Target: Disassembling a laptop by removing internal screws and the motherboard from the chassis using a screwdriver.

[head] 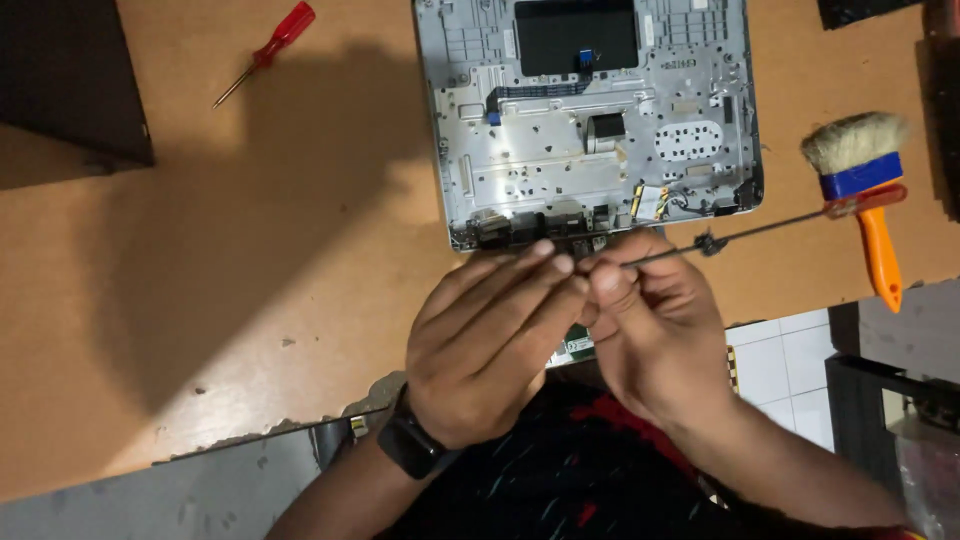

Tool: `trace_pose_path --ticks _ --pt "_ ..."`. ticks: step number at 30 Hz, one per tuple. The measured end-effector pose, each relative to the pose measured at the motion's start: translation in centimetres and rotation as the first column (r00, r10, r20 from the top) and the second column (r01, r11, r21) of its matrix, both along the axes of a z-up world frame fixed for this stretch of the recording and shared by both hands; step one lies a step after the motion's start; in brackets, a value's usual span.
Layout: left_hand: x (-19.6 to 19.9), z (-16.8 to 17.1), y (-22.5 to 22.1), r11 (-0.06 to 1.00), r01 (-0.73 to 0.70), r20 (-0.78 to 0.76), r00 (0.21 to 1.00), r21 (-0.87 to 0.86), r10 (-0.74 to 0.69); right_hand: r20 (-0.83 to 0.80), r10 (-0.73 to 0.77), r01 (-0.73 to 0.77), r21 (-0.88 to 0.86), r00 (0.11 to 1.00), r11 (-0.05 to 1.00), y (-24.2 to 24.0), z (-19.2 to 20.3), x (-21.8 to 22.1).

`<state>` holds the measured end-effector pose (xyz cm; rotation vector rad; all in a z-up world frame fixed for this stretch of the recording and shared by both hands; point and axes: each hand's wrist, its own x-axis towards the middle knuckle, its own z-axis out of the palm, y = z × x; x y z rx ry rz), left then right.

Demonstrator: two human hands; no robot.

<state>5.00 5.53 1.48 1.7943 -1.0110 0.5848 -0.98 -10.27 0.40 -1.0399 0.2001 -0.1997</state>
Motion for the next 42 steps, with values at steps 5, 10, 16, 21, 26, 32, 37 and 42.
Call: trace_pose_path --ticks 5,10,16,21,26,32,37,42 --pt "0.3 0.3 -0.8 0.999 0.021 0.017 1.0 -0.039 -0.02 -0.002 0.024 -0.023 0.071 1.0 0.997 -0.6 0.9 0.2" --pt "0.2 0.3 -1.1 0.998 0.029 -0.064 0.997 -0.061 -0.033 0.003 0.056 -0.056 0.097 0.998 0.994 -0.6 1.1 0.5" --pt "-0.2 0.9 -0.8 0.981 -0.005 -0.339 0.939 -0.193 -0.062 0.03 -0.002 0.005 -0.111 1.0 0.994 0.0 1.3 0.6" --pt "-0.4 0.9 0.1 0.948 -0.09 -0.515 0.853 -0.305 -0.084 0.023 -0.055 0.059 -0.42 0.998 0.905 0.6 2.0 1.0" --pt "1.2 -0.4 4.3 0.99 -0.129 -0.37 0.918 0.055 0.141 0.036 -0.08 0.087 -0.473 0.996 0.877 -0.1 2.2 0.8" --pt "2.2 -1.7 8.7 0.874 -0.167 -0.195 0.94 0.457 0.281 0.028 -0.099 0.098 -0.549 0.995 0.83 -0.6 1.9 0.3" --pt "2.8 -2.1 9.9 0.813 -0.114 -0.097 0.974 0.571 0.204 0.037 -0.082 0.089 -0.53 0.996 0.843 -0.5 1.8 -0.3" --pt "3.3 -1.1 9.0 0.845 -0.206 -0.043 0.965 0.494 0.26 -0.014 -0.104 0.077 -0.574 0.995 0.815 -1.3 1.3 -0.9"
